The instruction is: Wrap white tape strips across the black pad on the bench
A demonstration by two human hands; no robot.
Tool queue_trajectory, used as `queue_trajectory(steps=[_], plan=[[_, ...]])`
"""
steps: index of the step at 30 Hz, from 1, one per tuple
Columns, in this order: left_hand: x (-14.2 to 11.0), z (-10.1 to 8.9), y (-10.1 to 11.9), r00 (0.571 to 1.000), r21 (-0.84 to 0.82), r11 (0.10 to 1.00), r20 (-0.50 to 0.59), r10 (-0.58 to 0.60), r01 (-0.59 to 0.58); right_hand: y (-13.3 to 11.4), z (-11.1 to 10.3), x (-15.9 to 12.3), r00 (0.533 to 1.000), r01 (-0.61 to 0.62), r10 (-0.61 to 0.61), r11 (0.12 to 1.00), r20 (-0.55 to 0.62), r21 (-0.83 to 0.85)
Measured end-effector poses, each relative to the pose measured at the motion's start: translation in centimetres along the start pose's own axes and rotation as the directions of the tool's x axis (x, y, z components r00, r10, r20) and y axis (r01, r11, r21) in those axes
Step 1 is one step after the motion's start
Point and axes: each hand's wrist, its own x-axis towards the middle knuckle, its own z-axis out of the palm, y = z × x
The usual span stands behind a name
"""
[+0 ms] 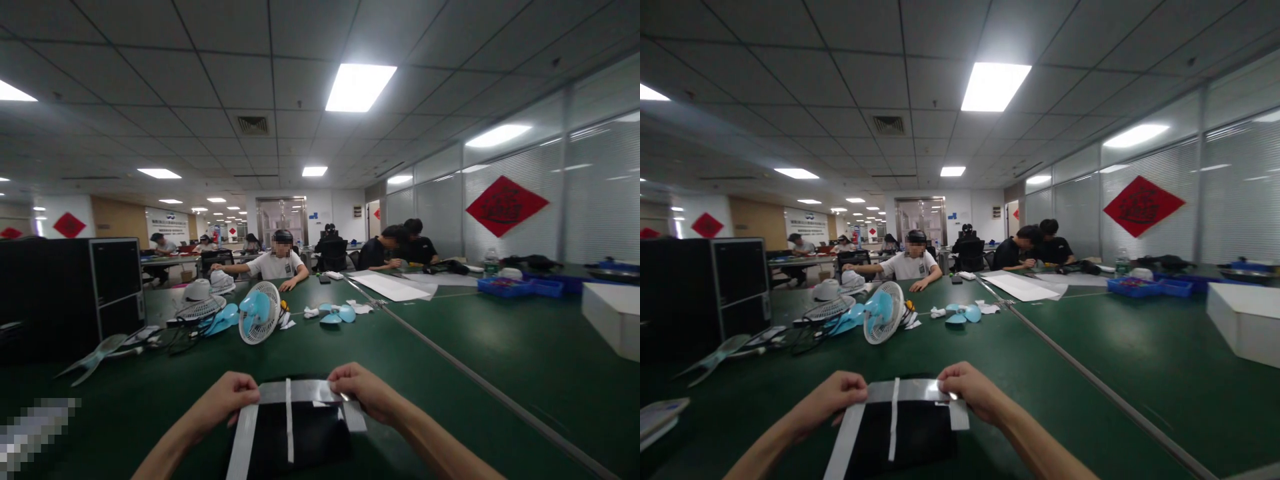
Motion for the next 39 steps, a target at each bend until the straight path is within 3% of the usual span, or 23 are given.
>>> queue_trajectory(steps=[7, 15, 29, 39], plan=[[-0.2, 0.1, -1.7, 0.963, -0.024, 0.98, 0.191, -0.191, 0.199, 1.2, -0.4, -0.2, 0.991, -0.08, 0.095, 0.984, 0.092, -0.157], [0.7, 0.1, -3.4, 0.938, 0.045, 0.969, 0.248, -0.244, 0.241, 2.8, -0.4, 0.6, 0.996, -0.04, 0.064, 0.938, 0.059, -0.345], [0.3, 0.6, -1.4, 0.94, 0.331, 0.912, 0.153, -0.306, 0.243, 2.6, 0.0, 0.5, 0.999, 0.053, -0.047, 0.746, 0.027, -0.664], [0.1, 0.7, -1.3, 0.941, 0.383, 0.892, 0.132, -0.31, 0.24, 1.4, 0.5, -0.6, 0.999, 0.053, -0.043, 0.695, 0.031, -0.717]])
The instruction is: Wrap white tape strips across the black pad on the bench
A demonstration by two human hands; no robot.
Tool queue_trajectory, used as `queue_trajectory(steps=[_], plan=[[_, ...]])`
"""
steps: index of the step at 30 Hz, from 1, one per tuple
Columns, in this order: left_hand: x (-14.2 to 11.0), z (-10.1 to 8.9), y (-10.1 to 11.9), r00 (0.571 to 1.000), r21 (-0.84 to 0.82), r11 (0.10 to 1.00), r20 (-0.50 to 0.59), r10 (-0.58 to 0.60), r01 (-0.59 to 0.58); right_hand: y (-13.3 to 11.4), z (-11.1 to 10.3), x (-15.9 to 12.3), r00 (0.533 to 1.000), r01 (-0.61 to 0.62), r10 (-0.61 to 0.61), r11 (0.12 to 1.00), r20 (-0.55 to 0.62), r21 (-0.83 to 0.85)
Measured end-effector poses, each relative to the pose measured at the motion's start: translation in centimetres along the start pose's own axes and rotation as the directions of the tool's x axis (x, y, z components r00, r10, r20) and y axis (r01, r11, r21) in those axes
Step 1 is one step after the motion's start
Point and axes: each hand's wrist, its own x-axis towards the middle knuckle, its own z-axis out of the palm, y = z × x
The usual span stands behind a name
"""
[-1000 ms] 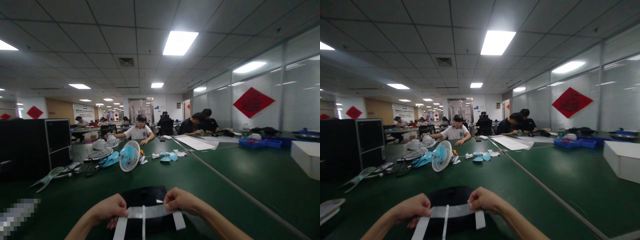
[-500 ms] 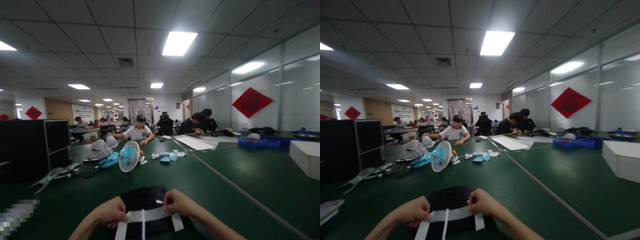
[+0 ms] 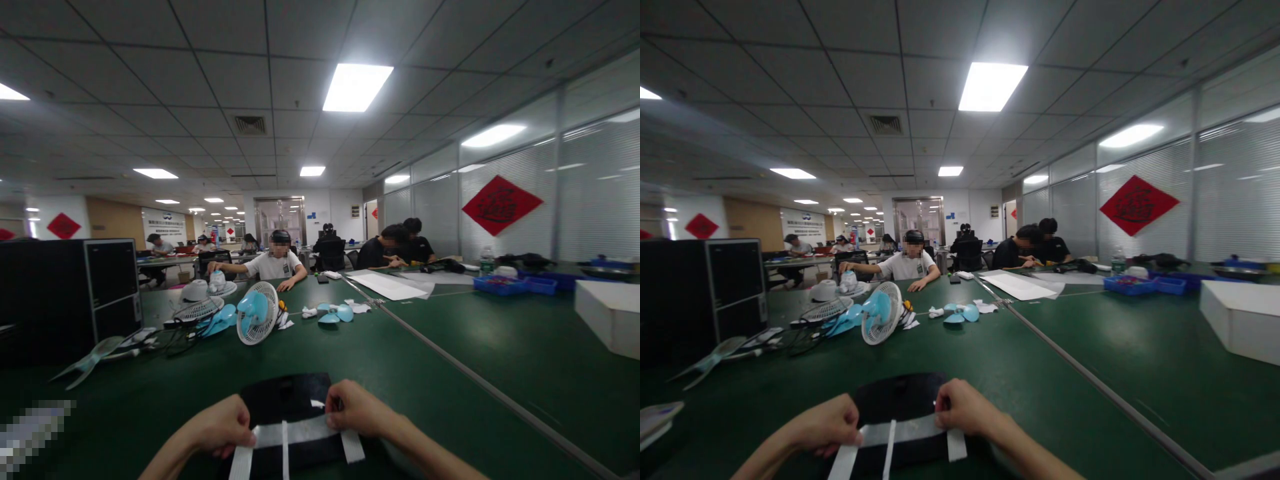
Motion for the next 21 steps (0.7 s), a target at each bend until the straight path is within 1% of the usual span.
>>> queue_trajectory(steps=[6, 11, 17, 21], plan=[[-0.08, 0.07, 0.23, 1.0, 0.022, 0.999, -0.017, -0.024, 0.024, -0.33, -0.06, -0.28, 1.0, -0.002, 0.002, 1.0, 0.003, -0.022], [0.1, 0.2, -0.1, 0.999, 0.061, 0.997, -0.041, -0.034, 0.037, -0.78, -0.21, -0.56, 1.0, -0.007, 0.006, 0.999, -0.009, -0.037], [-0.12, 0.18, 0.33, 0.996, 0.133, 0.991, -0.088, 0.014, -0.002, -0.93, -0.03, -0.54, 1.0, 0.0, -0.003, 0.997, -0.025, -0.083], [-0.18, 0.05, 0.46, 0.994, 0.19, 0.982, -0.108, 0.028, -0.007, -1.06, 0.01, -0.59, 0.999, 0.005, -0.01, 0.994, -0.048, -0.112]])
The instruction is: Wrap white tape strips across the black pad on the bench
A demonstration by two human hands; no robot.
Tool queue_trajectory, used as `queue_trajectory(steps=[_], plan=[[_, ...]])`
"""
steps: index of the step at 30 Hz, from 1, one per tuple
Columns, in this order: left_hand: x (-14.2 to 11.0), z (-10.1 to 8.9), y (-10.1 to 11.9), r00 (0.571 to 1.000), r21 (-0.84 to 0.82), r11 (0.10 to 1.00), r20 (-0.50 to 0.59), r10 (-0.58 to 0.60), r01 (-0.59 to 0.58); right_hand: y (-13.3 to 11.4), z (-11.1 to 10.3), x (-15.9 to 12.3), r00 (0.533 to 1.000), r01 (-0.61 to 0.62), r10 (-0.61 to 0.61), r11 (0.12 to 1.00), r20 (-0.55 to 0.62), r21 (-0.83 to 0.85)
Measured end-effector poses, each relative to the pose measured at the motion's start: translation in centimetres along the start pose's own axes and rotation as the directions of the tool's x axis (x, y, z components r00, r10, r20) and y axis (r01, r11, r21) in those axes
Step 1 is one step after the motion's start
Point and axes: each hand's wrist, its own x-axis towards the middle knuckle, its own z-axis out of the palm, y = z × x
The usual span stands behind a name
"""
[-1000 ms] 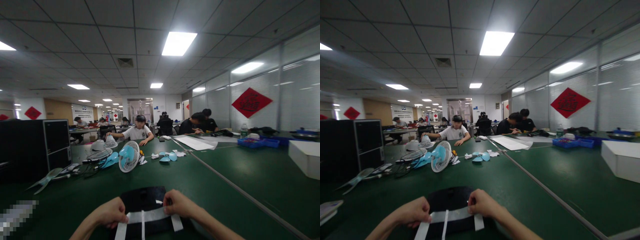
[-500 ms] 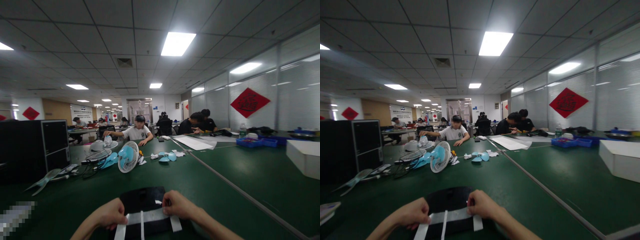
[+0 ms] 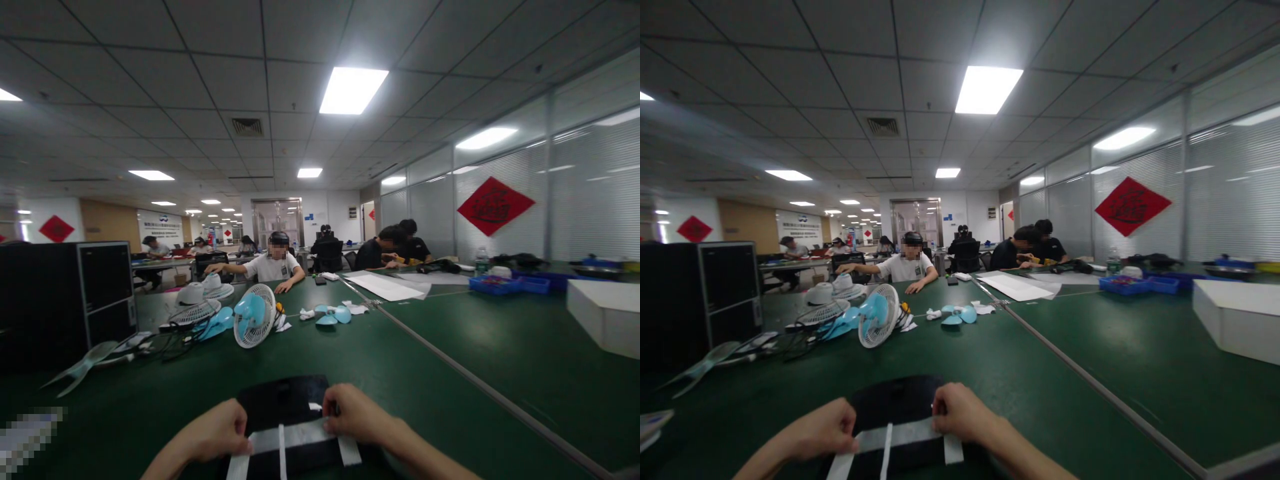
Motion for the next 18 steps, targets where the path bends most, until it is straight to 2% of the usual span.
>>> queue_trajectory(steps=[7, 13, 16, 18], plan=[[0.1, 0.0, -0.3, 0.998, 0.022, 0.998, 0.029, 0.058, -0.059, 0.1, -0.1, 0.0, 1.0, 0.012, -0.012, 1.0, -0.003, -0.021], [-0.6, -0.3, 0.5, 0.999, -0.003, 0.999, 0.013, 0.044, -0.044, 0.3, 0.1, 0.1, 1.0, 0.021, -0.021, 0.999, -0.001, -0.032], [-1.1, -0.2, 1.3, 0.986, 0.019, 0.985, 0.004, 0.169, -0.169, 0.4, 0.2, 0.1, 1.0, 0.009, -0.009, 0.998, -0.001, -0.059], [-1.5, 0.0, 2.0, 0.954, 0.042, 0.953, 0.014, 0.301, -0.301, 0.4, 0.3, 0.2, 1.0, 0.017, -0.018, 0.997, -0.013, -0.079]])
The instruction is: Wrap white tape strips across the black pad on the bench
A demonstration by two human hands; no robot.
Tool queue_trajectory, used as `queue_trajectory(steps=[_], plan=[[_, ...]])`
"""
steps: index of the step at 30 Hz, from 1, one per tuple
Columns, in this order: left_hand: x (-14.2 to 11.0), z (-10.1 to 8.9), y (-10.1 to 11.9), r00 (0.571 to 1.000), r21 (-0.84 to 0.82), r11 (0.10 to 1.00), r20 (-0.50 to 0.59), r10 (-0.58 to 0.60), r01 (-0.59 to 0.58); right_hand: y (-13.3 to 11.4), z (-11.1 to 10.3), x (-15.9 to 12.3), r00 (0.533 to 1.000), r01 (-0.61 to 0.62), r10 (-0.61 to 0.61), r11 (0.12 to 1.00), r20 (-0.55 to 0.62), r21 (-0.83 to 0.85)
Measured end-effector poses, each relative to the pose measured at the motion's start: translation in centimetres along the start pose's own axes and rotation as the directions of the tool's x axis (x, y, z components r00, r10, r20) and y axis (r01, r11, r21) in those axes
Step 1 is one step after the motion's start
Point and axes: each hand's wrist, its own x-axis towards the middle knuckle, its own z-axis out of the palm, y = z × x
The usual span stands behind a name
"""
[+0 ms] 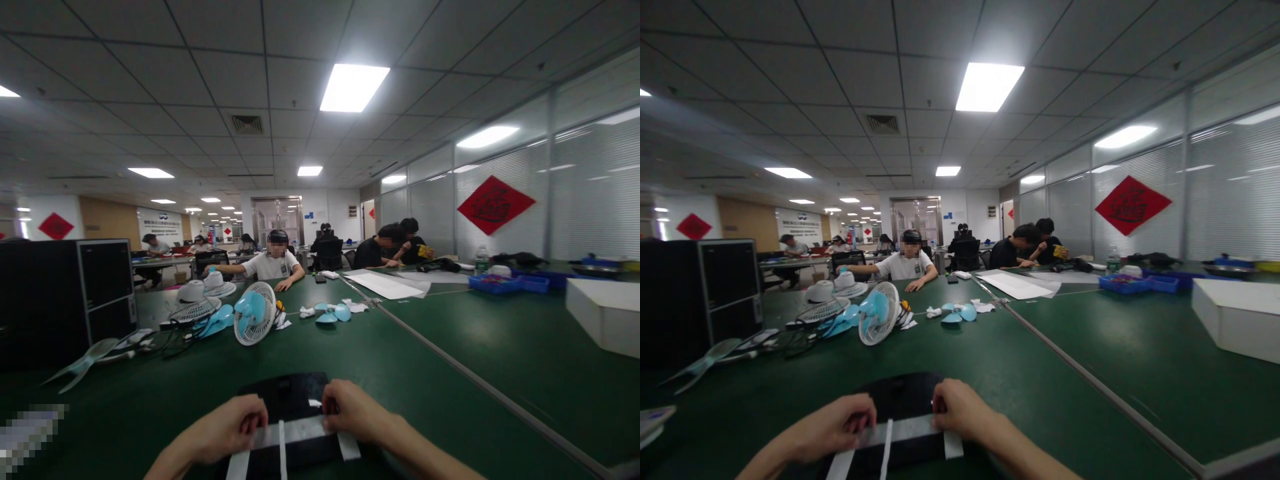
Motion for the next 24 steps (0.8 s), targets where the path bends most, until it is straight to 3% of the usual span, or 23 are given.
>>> queue_trajectory(steps=[3, 7, 13, 18, 24], plan=[[0.0, 0.6, 1.0, 0.99, 0.003, 0.991, 0.034, 0.135, -0.135, 0.0, 0.4, 0.1, 0.999, 0.038, -0.038, 0.999, -0.017, -0.024], [0.3, 1.0, 1.5, 0.987, 0.013, 0.987, 0.031, 0.161, -0.161, -0.7, 1.1, 0.0, 0.986, 0.162, -0.164, 0.984, -0.025, -0.068], [0.4, 0.9, 1.4, 0.989, -0.007, 0.989, 0.02, 0.149, -0.149, -3.4, 2.7, -0.3, 0.883, 0.468, -0.47, 0.876, 0.01, -0.113], [0.5, 0.9, 1.2, 0.988, -0.027, 0.988, 0.022, 0.152, -0.152, -4.6, 3.8, -0.3, 0.864, 0.488, -0.503, 0.824, 0.025, -0.289], [0.5, 0.8, 1.4, 0.988, -0.04, 0.987, 0.026, 0.154, -0.153, -3.8, 5.0, -0.4, 0.823, 0.537, -0.567, 0.749, 0.044, -0.389]])
